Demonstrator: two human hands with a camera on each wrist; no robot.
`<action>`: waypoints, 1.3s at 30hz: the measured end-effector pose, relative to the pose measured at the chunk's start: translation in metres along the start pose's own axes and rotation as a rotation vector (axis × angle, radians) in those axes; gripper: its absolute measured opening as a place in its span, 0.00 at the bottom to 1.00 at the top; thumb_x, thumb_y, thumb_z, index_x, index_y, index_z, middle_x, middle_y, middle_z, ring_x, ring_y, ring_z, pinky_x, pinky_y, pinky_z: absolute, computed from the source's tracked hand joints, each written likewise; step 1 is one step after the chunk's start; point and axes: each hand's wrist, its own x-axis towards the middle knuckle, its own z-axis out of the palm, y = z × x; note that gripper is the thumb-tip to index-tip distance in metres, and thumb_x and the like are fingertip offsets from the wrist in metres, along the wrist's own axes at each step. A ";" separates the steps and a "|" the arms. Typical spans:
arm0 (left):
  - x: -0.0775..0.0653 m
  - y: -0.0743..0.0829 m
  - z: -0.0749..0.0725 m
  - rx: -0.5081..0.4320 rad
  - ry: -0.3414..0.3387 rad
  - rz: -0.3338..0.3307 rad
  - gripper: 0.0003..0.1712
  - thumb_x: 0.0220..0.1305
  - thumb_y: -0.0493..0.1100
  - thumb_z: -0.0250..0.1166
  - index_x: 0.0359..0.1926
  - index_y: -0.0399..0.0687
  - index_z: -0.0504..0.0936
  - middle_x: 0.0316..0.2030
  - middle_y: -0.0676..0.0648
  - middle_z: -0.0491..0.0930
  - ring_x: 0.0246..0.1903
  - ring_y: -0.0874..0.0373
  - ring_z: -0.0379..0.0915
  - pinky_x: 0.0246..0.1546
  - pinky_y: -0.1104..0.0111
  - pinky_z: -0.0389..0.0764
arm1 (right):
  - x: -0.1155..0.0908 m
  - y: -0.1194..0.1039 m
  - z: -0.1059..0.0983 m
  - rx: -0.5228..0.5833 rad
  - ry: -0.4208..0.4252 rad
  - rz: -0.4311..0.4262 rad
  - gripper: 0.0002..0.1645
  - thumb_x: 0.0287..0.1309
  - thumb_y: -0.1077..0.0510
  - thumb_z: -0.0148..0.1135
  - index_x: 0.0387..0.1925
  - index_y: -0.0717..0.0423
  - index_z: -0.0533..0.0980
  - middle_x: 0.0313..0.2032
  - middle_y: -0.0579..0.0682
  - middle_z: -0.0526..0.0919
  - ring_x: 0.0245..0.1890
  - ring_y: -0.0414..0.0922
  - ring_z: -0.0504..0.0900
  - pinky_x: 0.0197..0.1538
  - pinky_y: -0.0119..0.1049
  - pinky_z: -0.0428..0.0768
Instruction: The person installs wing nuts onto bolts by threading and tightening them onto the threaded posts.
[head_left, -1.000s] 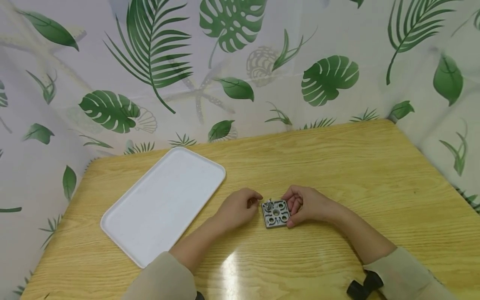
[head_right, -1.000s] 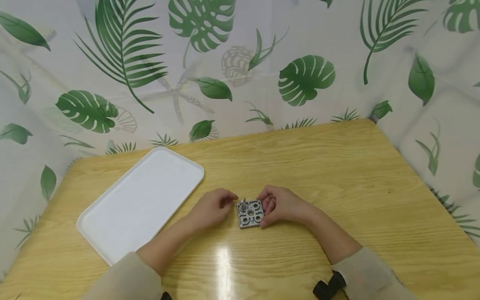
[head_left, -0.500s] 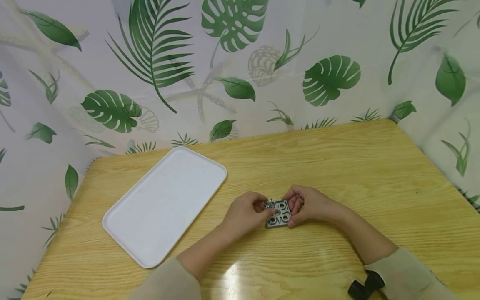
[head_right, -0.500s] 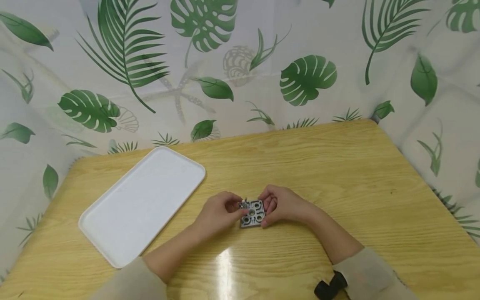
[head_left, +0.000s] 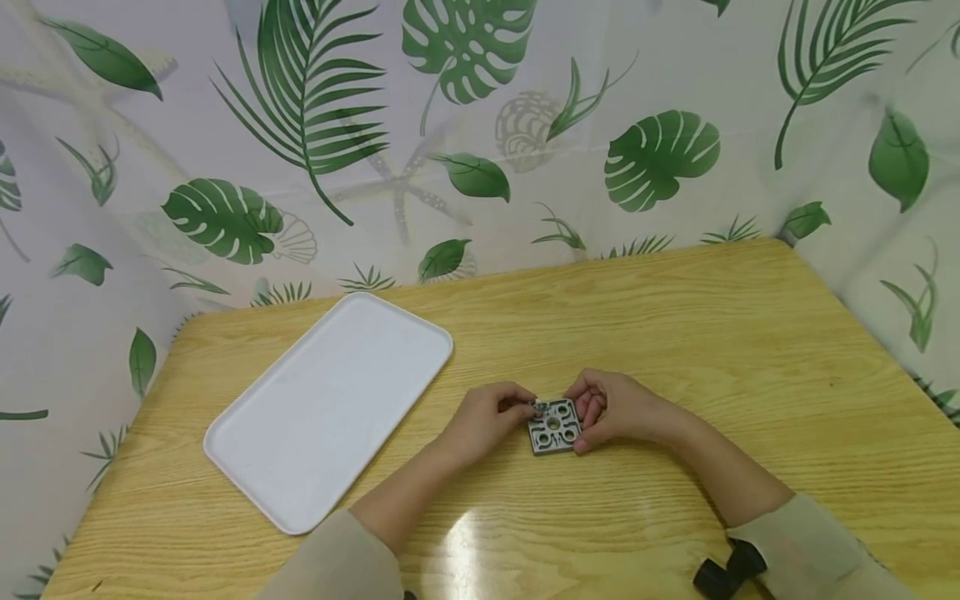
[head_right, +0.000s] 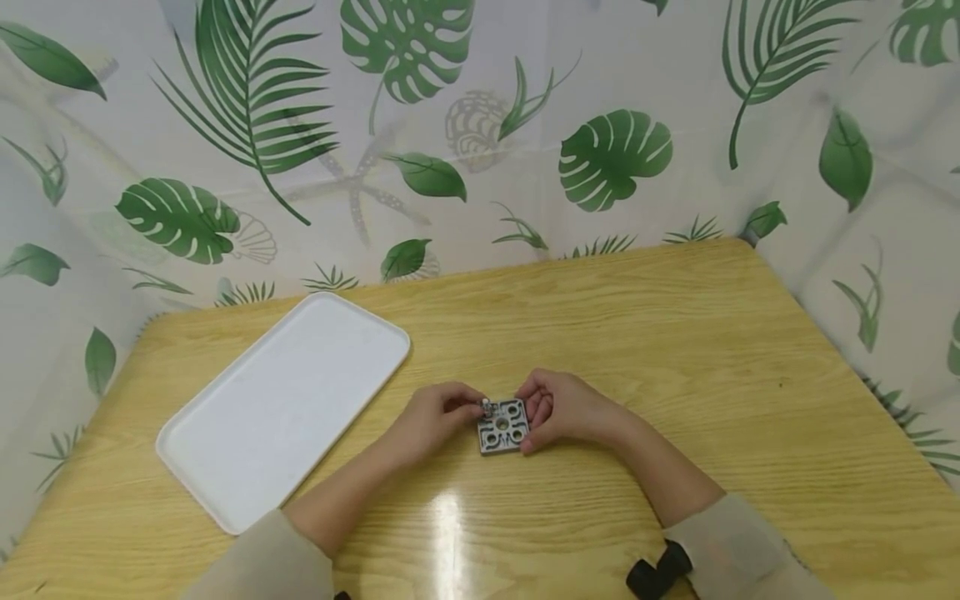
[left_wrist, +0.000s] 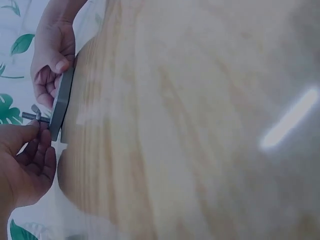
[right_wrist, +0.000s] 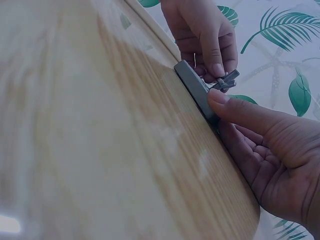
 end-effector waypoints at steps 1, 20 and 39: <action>0.001 -0.001 -0.001 -0.017 -0.015 -0.011 0.10 0.65 0.42 0.61 0.45 0.45 0.83 0.41 0.51 0.83 0.44 0.61 0.77 0.47 0.70 0.75 | 0.000 0.000 0.000 0.000 0.000 0.001 0.40 0.34 0.59 0.80 0.49 0.69 0.69 0.33 0.54 0.77 0.30 0.44 0.79 0.34 0.30 0.80; 0.031 0.017 -0.029 0.194 -0.361 0.130 0.15 0.69 0.36 0.54 0.53 0.45 0.81 0.51 0.46 0.80 0.53 0.56 0.73 0.54 0.70 0.72 | -0.001 -0.002 0.000 0.023 -0.009 -0.003 0.39 0.34 0.59 0.80 0.48 0.68 0.69 0.33 0.54 0.77 0.29 0.43 0.79 0.34 0.30 0.80; -0.005 0.009 -0.010 0.204 -0.107 0.051 0.23 0.59 0.49 0.66 0.50 0.40 0.80 0.30 0.55 0.79 0.30 0.65 0.72 0.33 0.75 0.75 | -0.001 -0.001 0.002 0.022 0.008 -0.002 0.39 0.35 0.61 0.80 0.48 0.70 0.69 0.33 0.54 0.78 0.29 0.43 0.78 0.34 0.30 0.80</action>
